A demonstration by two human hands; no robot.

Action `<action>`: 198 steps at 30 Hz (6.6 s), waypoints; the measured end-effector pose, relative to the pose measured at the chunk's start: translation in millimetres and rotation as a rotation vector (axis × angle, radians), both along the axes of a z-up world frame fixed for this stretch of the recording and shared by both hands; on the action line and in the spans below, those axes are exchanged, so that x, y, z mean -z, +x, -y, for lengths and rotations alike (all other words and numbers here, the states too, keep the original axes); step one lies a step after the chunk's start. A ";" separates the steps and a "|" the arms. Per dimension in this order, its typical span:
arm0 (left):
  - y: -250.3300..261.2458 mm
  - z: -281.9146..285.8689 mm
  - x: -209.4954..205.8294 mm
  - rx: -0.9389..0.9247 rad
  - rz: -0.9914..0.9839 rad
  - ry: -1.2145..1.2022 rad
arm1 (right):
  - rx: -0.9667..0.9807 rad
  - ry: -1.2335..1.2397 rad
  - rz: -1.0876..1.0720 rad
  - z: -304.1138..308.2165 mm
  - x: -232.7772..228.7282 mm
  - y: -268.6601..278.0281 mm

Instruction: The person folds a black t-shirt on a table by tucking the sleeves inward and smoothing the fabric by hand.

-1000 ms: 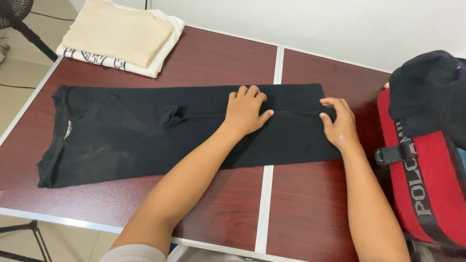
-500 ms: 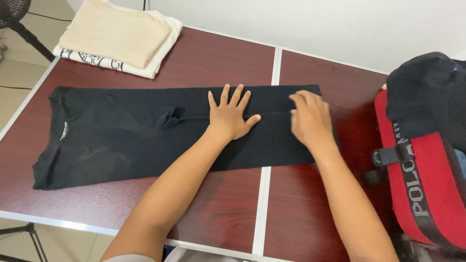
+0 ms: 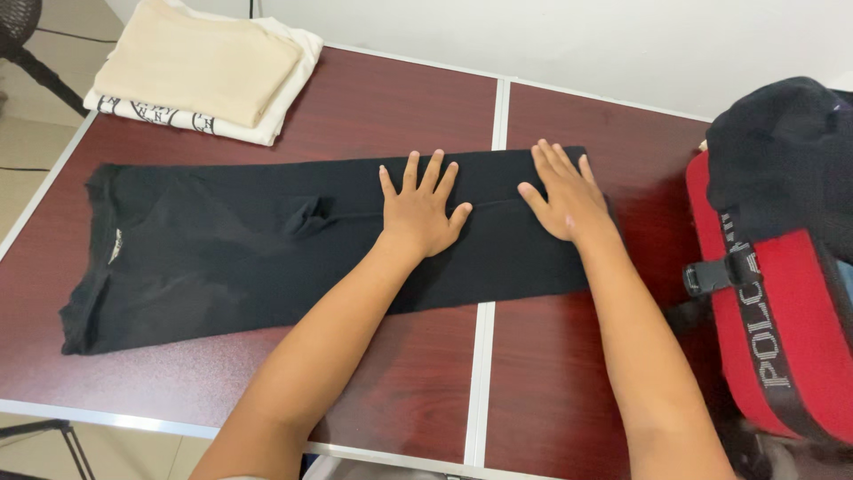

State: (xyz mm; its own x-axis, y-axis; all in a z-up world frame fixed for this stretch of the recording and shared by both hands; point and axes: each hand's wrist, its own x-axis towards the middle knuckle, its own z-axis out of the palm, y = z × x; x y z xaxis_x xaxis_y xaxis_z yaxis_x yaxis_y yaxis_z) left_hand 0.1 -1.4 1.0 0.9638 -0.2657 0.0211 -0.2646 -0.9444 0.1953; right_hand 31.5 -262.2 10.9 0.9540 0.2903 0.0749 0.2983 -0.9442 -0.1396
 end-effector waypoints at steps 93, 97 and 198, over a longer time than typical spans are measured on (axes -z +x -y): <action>-206.5 -339.3 -30.3 -0.046 0.296 -0.257 | -0.016 -0.098 0.201 47.0 73.1 -73.8; -218.3 -345.9 -35.4 -0.203 0.365 -0.259 | -0.049 -0.114 0.233 52.1 78.7 -70.2; -58.8 -308.4 -101.0 -0.382 -0.470 -0.582 | 0.039 -0.106 0.109 35.8 60.9 82.2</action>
